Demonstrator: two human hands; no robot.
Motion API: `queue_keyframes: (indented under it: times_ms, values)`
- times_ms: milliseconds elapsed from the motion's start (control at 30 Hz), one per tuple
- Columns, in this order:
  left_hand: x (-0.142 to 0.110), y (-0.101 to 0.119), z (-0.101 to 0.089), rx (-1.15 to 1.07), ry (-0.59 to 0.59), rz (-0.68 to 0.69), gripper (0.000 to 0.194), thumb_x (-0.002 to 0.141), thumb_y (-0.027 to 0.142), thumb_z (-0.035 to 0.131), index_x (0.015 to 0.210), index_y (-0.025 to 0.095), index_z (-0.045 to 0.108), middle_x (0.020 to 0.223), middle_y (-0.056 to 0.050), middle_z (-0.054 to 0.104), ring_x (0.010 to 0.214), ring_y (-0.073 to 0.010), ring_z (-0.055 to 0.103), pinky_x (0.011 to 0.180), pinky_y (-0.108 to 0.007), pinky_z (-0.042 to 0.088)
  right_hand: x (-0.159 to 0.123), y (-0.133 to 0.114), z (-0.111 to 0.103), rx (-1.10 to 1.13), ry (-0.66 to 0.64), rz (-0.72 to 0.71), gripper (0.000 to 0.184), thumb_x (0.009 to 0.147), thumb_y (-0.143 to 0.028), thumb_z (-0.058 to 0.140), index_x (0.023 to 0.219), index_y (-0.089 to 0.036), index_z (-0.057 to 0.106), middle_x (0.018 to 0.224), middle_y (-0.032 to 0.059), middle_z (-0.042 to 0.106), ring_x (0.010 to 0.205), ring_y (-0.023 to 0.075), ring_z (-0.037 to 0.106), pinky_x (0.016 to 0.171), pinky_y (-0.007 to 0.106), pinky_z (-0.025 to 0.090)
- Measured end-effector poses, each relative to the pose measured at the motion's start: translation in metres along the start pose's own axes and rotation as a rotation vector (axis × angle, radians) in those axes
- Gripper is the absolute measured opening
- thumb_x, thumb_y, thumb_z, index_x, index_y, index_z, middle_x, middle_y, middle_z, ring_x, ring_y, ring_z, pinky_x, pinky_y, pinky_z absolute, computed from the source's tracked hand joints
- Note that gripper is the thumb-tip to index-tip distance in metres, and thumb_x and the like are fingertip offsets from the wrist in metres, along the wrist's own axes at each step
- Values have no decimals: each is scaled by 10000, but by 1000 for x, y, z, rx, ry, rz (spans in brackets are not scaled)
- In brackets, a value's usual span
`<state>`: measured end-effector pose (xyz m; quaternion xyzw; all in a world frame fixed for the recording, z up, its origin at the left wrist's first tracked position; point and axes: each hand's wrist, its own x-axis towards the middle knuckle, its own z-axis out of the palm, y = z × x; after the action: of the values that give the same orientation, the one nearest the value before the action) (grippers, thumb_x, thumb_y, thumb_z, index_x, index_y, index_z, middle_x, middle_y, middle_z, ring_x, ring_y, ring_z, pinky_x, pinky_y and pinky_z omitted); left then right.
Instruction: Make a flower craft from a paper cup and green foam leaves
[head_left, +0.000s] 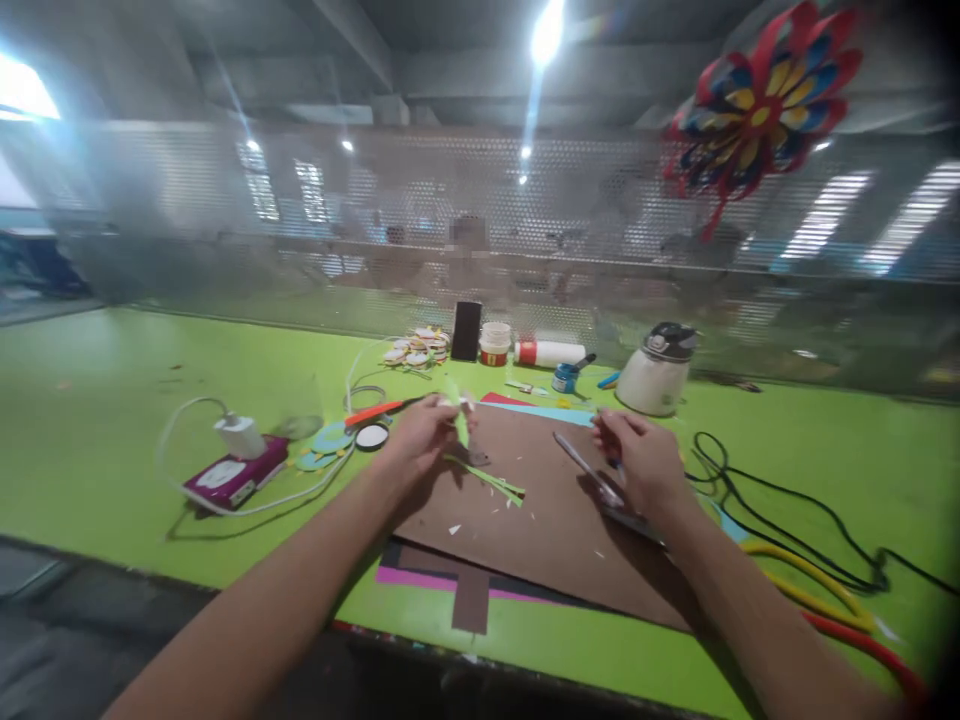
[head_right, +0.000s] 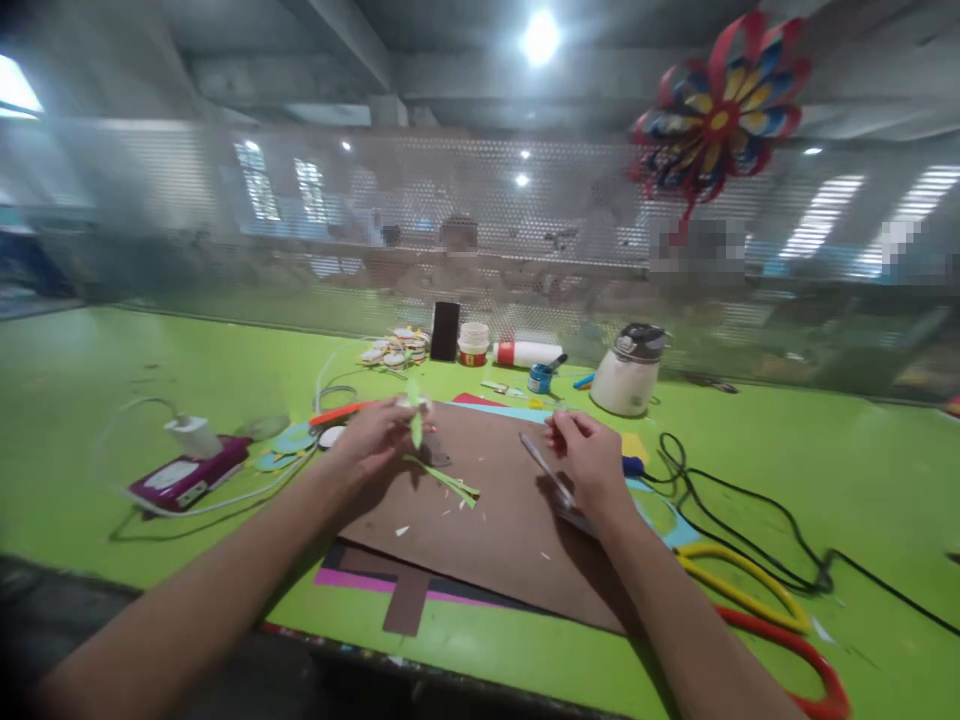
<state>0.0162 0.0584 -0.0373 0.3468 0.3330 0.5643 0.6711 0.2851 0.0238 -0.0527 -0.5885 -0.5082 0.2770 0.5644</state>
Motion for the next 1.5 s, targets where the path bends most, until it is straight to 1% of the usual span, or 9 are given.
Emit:
queue_keyframes:
  times_ms: [200,333,433,700,967,1200,1267,1367,1500]
  values:
    - [-12,-24,12,138,-119,-133,170,743,-7,603,879,95,608,738,-92,672,542,-166,656,536,-282,555,-32,-6,26,-380,-450,-195,251,868,-331,637,686,-159,624,635,-36,608,604,118,568,612,278,455]
    - [-15,-27,12,172,-156,-170,162,762,8,596,889,108,591,731,-85,663,571,-176,666,560,-289,560,-42,-10,35,-577,-547,-322,171,867,-263,607,736,-172,671,748,10,668,722,156,591,695,323,441]
    - [-16,-26,12,185,-176,-174,158,756,14,618,879,110,590,747,-85,663,585,-174,671,599,-296,566,-42,-10,35,-668,-582,-372,192,913,-295,566,814,-164,666,797,6,668,757,153,607,725,334,467]
    - [-21,-23,15,172,-200,-209,87,778,30,612,816,106,592,722,-74,656,604,-160,672,640,-273,571,-44,-9,35,-795,-582,-442,231,935,-333,557,811,-153,634,830,4,650,807,150,621,772,357,505]
    - [-16,-23,13,143,-187,-253,72,817,81,575,764,99,619,760,-96,680,681,-186,702,683,-278,598,-50,-18,34,-823,-574,-432,208,934,-331,561,870,-151,643,873,12,660,820,152,631,779,363,515]
    - [-16,-23,13,135,-210,-283,58,813,98,602,789,97,655,779,-113,693,722,-196,709,704,-280,599,-48,-13,37,-776,-400,-408,232,942,-333,548,817,-154,627,763,-14,638,691,121,610,685,311,514]
    - [-16,-24,12,126,-224,-301,66,826,123,604,808,97,661,792,-121,699,731,-202,708,693,-281,597,-49,-15,37,-735,-318,-439,204,950,-286,511,850,-161,637,802,16,652,743,145,614,707,323,510]
    - [-15,-26,11,105,-253,-325,133,862,189,589,833,82,664,790,-131,693,710,-209,703,697,-310,596,-54,-21,37,-677,-239,-545,182,898,-212,521,1029,-164,637,1033,105,654,999,227,580,851,387,484]
    - [-16,-28,11,72,-291,-344,187,900,244,556,871,90,659,770,-103,677,673,-180,678,700,-316,591,-64,-27,42,-657,-315,-703,360,840,-164,559,1198,-191,588,1228,114,590,1150,268,485,992,448,401]
